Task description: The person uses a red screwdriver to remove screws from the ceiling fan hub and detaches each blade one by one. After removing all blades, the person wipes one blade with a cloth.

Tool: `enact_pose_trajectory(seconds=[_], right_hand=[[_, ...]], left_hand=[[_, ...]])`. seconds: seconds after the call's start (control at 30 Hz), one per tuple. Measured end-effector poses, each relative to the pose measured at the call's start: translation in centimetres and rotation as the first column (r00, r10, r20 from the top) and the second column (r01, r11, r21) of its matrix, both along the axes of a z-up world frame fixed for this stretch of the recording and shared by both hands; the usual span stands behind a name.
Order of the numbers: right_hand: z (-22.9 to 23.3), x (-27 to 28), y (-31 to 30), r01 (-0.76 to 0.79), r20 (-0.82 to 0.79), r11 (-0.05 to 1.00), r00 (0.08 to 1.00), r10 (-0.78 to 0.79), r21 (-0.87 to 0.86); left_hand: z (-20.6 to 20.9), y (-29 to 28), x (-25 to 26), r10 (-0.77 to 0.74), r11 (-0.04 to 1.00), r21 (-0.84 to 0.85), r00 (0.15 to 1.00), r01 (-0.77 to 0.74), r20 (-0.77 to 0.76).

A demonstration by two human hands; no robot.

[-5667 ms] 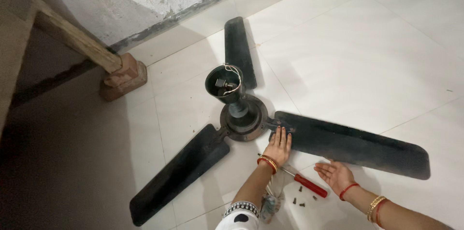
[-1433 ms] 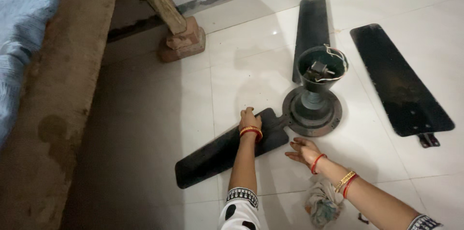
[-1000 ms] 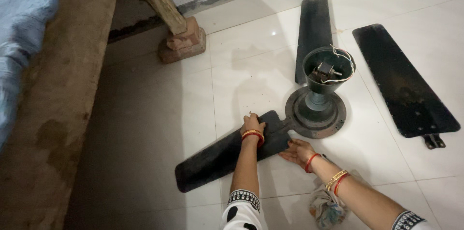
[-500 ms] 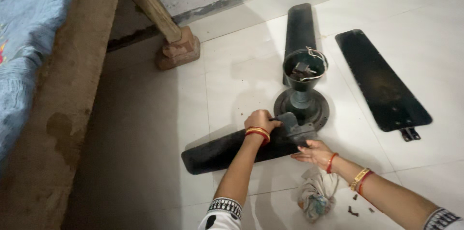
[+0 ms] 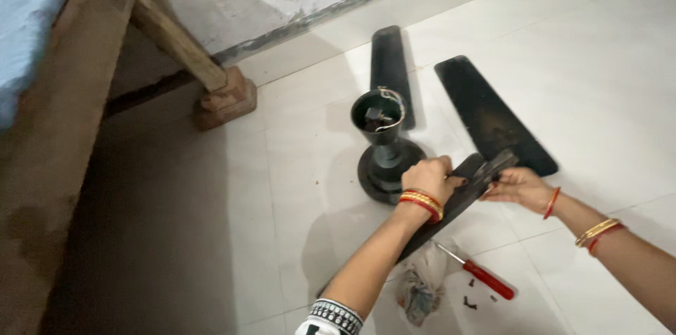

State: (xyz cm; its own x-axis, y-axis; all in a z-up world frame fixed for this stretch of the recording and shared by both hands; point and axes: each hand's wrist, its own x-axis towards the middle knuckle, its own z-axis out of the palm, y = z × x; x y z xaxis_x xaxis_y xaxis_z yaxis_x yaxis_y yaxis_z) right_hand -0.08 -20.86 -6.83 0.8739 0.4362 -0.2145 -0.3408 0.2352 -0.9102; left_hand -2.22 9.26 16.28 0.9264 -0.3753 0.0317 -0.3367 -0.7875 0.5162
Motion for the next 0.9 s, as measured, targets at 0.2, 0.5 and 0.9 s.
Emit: enact_pose_trajectory(seconds=[0.2,0.5,0.9], right_hand=[[8.2,0.2,-7.0,0.337,0.076,0.909,0.941,-0.328,-0.245],[14.2,-0.7,-12.7,0.453,0.195,0.889,0.868,-0.456,0.064],[19.0,-2.9,-14.6,0.598,-0.041,0.693,0.768,-0.639,0.402]], left_hand=[[4.5,-8.9,0.9,-0.109,0.991,-0.058,0.987,0.117,0.119],[11.5,-18.8,1.6,-0.165,0.963,-0.157,0.941,0.218,0.295],[4.2,-19.4,2.3,-0.423,0.821,0.039,0.561,0.569,0.712]])
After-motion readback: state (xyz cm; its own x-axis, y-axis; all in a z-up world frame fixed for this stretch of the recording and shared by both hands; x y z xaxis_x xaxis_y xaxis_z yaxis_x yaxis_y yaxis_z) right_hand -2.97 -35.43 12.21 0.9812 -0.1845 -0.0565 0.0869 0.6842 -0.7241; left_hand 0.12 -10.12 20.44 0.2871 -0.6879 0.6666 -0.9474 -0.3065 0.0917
